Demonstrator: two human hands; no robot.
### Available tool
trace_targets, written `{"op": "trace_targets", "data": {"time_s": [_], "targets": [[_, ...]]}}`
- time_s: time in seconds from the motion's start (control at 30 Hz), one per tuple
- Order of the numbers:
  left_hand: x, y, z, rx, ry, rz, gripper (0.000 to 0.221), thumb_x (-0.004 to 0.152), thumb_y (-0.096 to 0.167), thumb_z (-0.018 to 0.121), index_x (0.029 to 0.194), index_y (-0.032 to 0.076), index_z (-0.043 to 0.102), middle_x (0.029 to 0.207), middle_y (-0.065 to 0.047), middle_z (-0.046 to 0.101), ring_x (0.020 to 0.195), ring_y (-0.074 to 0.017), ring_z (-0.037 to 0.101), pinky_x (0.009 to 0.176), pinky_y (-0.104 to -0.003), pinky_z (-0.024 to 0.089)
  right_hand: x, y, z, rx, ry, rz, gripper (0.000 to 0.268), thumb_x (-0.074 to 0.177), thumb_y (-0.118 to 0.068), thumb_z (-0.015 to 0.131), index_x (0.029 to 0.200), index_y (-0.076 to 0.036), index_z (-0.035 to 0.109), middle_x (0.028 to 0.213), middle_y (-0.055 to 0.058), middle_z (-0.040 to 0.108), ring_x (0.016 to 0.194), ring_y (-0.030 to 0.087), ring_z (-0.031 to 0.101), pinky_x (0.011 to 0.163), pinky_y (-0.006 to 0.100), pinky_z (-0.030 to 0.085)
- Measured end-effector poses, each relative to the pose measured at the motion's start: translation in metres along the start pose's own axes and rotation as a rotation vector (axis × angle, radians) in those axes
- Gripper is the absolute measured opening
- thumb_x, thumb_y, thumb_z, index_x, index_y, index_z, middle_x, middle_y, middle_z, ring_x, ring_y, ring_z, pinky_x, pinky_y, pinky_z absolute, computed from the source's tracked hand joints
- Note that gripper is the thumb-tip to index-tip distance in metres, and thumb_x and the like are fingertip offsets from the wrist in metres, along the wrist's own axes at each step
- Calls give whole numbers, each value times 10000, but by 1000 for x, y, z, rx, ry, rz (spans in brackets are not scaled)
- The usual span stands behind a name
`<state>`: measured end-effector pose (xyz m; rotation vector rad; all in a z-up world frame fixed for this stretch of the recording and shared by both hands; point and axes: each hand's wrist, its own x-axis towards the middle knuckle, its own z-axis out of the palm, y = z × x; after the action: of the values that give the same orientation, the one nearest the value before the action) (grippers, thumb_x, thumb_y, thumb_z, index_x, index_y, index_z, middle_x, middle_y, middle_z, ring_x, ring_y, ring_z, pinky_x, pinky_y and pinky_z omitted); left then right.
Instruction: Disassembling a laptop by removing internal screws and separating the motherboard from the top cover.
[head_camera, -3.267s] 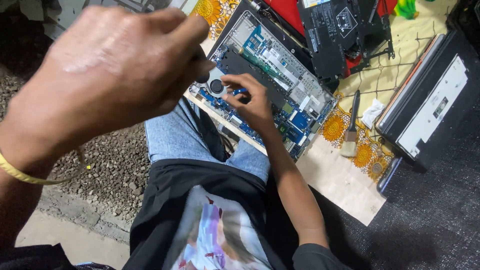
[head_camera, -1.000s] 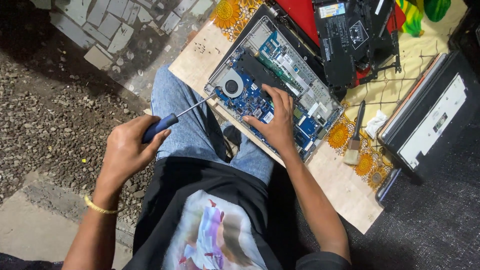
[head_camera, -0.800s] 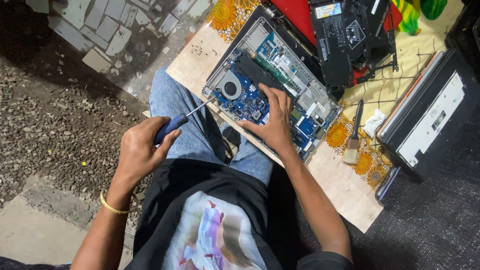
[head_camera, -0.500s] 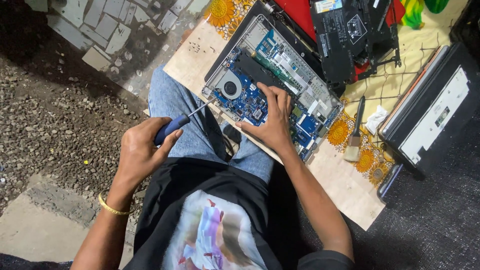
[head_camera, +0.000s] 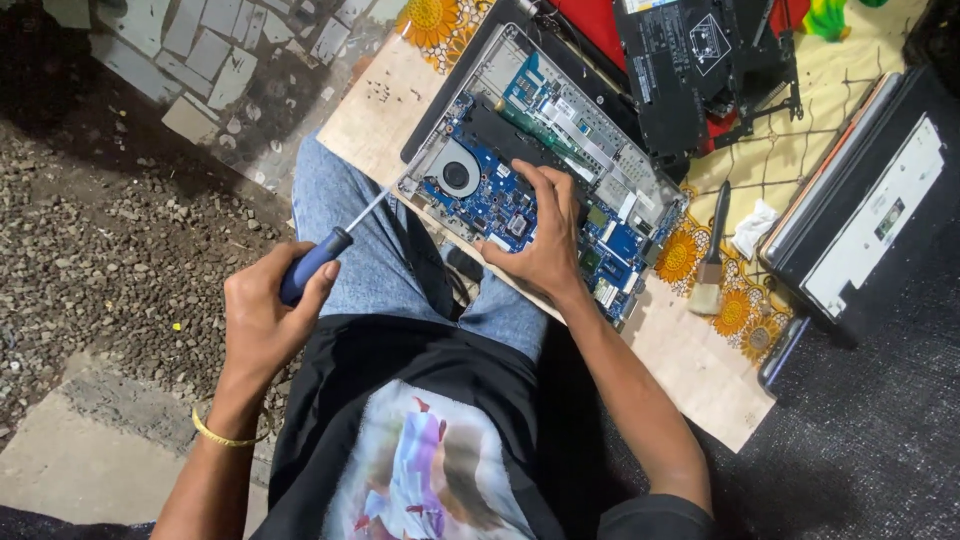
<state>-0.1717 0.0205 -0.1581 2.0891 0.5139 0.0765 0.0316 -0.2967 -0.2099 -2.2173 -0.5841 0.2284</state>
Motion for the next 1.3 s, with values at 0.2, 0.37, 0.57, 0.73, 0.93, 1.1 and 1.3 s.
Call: {"op": "trace_targets", "data": {"time_s": [0.2, 0.37, 0.57, 0.73, 0.93, 1.1, 1.3], "targets": [[6, 13, 5, -45, -70, 62, 281, 994, 299, 848, 1177, 89, 809, 729, -156, 726, 650, -354, 719, 613, -404, 549, -2, -6, 2, -18, -2, 25, 1088, 615, -393, 1036, 1585, -184, 589, 1395, 112, 459, 1292, 406, 572, 1179, 610, 359], [7, 2, 27, -160, -150, 41, 369, 938, 223, 789, 1237, 46, 666, 775, -247, 704, 682, -441, 688, 643, -516, 513, -8, -10, 7, -36, 19, 1, 1004, 658, -409, 1016, 1558, -209, 616, 1430, 93, 455, 1337, 416, 561, 1179, 631, 344], [45, 8, 90, 110, -154, 270, 373, 855, 192, 868, 1207, 181, 744, 857, -133, 805, 786, -455, 774, 702, -554, 598, -8, -4, 14, -62, 45, 3, 1004, 632, -403, 1014, 1543, -226, 630, 1448, 85, 481, 1366, 410, 569, 1190, 619, 362], [94, 27, 121, 318, -192, 511, 389, 826, 171, 848, 1206, 220, 782, 928, -49, 839, 764, -384, 793, 716, -503, 637, -6, -10, 8, -98, 69, -13, 1067, 585, -409, 1050, 1547, -223, 625, 1446, 89, 498, 1377, 397, 566, 1193, 662, 358], [132, 12, 103, 419, -221, 411, 315, 808, 138, 877, 1098, 211, 777, 872, -13, 799, 842, -347, 812, 759, -473, 648, -9, -2, 10, -53, 80, -15, 1008, 642, -415, 1012, 1549, -215, 621, 1437, 88, 484, 1366, 419, 542, 1181, 664, 348], [136, 20, 84, 205, -162, 300, 290, 849, 122, 878, 1119, 186, 792, 870, -58, 765, 852, -416, 777, 751, -522, 624, -5, 0, 8, -28, 60, -58, 1028, 664, -428, 1023, 1574, -215, 595, 1430, 82, 476, 1360, 391, 524, 1193, 629, 359], [130, 26, 86, -78, -137, 233, 145, 970, 191, 875, 1110, 164, 845, 854, -120, 758, 848, -387, 775, 773, -444, 595, 6, 1, -10, 15, -40, -92, 1073, 660, -455, 1021, 1599, -236, 550, 1405, 94, 480, 1314, 423, 579, 1152, 642, 439]]}}
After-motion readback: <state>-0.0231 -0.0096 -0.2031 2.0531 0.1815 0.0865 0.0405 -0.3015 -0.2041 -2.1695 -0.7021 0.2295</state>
